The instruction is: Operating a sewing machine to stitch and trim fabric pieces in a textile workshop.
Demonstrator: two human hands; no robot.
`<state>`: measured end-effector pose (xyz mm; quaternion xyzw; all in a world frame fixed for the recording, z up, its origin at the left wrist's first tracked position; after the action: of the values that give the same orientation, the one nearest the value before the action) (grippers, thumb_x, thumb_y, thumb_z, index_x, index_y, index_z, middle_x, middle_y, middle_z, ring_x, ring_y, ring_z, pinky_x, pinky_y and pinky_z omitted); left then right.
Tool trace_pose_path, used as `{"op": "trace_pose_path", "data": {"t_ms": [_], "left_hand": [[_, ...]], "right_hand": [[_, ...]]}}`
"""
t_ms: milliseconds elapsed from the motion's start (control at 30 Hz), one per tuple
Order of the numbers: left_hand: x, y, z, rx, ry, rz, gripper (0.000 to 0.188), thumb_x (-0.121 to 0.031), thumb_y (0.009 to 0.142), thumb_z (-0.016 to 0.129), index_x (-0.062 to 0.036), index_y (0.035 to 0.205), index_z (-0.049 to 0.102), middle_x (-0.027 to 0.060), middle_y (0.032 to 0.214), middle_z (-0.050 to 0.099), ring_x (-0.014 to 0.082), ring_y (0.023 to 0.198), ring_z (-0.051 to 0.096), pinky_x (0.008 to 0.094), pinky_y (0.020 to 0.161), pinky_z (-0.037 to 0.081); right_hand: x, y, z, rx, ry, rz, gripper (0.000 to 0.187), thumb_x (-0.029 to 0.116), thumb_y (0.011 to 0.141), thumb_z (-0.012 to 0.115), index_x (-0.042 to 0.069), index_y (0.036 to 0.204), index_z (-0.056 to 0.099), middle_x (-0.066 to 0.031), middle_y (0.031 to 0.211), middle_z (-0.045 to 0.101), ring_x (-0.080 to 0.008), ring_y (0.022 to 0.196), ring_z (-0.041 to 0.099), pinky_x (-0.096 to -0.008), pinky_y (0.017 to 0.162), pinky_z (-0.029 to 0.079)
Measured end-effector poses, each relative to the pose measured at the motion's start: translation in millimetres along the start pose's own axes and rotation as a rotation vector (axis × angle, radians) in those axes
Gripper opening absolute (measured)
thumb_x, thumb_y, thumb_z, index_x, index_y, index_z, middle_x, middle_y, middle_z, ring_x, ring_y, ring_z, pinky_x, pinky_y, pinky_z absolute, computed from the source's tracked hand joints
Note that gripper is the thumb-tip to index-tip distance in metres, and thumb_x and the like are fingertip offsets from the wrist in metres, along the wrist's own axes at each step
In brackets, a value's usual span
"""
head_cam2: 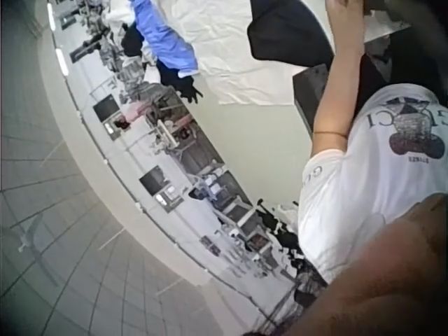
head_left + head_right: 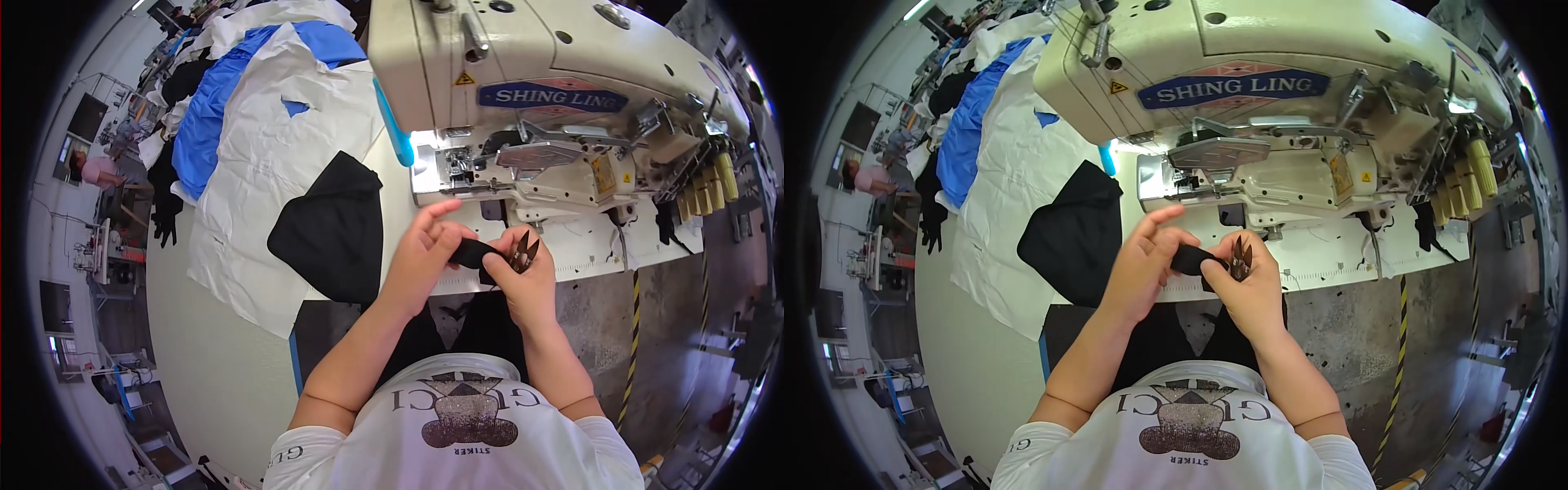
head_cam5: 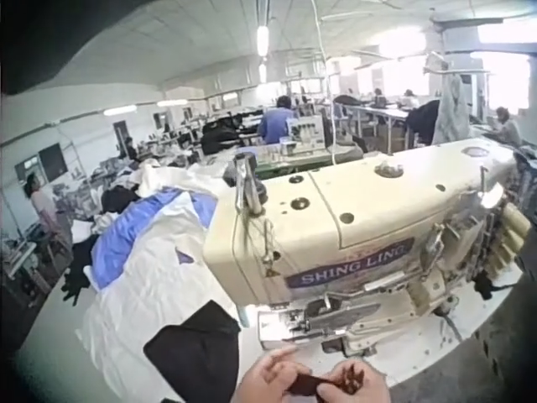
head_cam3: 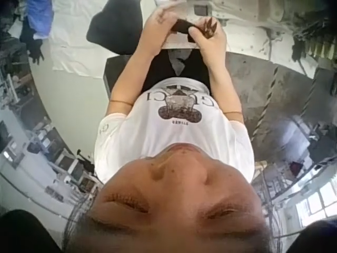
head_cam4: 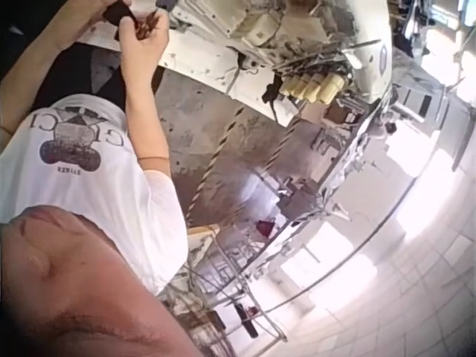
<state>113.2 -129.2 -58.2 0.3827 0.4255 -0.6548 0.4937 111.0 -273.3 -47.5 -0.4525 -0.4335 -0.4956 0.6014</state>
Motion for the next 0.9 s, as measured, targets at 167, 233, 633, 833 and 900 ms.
{"op": "trace_pose_path", "data": {"t_ms": [167, 233, 633, 833, 900], "left_hand": [[-47.6, 15.9, -19.8, -0.120, 0.069, 0.261, 0.036, 0.000, 0.088, 0.065, 0.0012, 0.120, 0.049, 0.0061, 0.099, 0.062, 0.0055, 0.087, 0.059, 0.0200, 0.074, 0.048], [-60.1, 18.2, -23.6, -0.172, 0.154, 0.358, 0.034, 0.002, 0.087, 0.065, 0.0021, 0.117, 0.049, 0.0072, 0.103, 0.061, 0.0052, 0.086, 0.059, 0.0200, 0.075, 0.048], [-96.9, -15.8, 3.0, -0.337, 1.132, 1.059, 0.022, -0.031, 0.088, 0.066, -0.0103, 0.093, 0.071, 0.0033, 0.091, 0.059, 0.0202, 0.078, 0.053, 0.0318, 0.068, 0.042], [-88.8, -7.8, 8.0, -0.319, 1.223, 1.053, 0.039, -0.045, 0.094, 0.052, -0.0127, 0.100, 0.072, 0.0002, 0.090, 0.059, 0.0176, 0.077, 0.052, 0.0330, 0.074, 0.036], [-87.0, -4.8, 9.0, -0.312, 1.262, 1.031, 0.041, -0.047, 0.095, 0.050, -0.0126, 0.101, 0.072, 0.0000, 0.091, 0.058, 0.0175, 0.078, 0.051, 0.0339, 0.077, 0.035]], "right_hand": [[-10.6, 11.3, 14.6, -0.015, 0.099, 0.021, 0.021, -0.001, 0.085, 0.063, 0.002, 0.105, 0.059, 0.0009, 0.086, 0.061, -0.0041, 0.075, 0.054, -0.0200, 0.066, 0.042], [-9.1, 14.8, 18.5, -0.015, 0.117, -0.027, 0.023, 0.000, 0.089, 0.058, 0.003, 0.111, 0.064, 0.0056, 0.075, 0.055, -0.0003, 0.064, 0.046, -0.0179, 0.057, 0.035], [-0.3, 18.3, 24.8, -0.097, 0.010, -0.199, 0.030, 0.001, 0.093, 0.053, 0.005, 0.121, 0.064, -0.0070, 0.121, 0.060, -0.0026, 0.075, 0.049, -0.0176, 0.065, 0.041], [-5.2, 19.4, 30.0, -0.108, -0.040, -0.209, 0.033, 0.003, 0.094, 0.054, 0.003, 0.126, 0.060, -0.0046, 0.118, 0.059, -0.0024, 0.067, 0.047, -0.0181, 0.056, 0.038], [-9.5, 18.9, 33.5, -0.111, 0.003, -0.193, 0.034, 0.004, 0.094, 0.054, 0.002, 0.128, 0.058, -0.0021, 0.112, 0.060, -0.0008, 0.056, 0.043, -0.0175, 0.048, 0.034]]}}
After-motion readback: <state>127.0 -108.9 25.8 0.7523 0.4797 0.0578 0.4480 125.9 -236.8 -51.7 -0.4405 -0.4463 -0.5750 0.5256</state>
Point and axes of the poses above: each hand's wrist, its own y-axis towards the middle knuckle, its own z-axis out of the palm, x = y × z, the point moved 10 cm from there along y, towards the middle knuckle
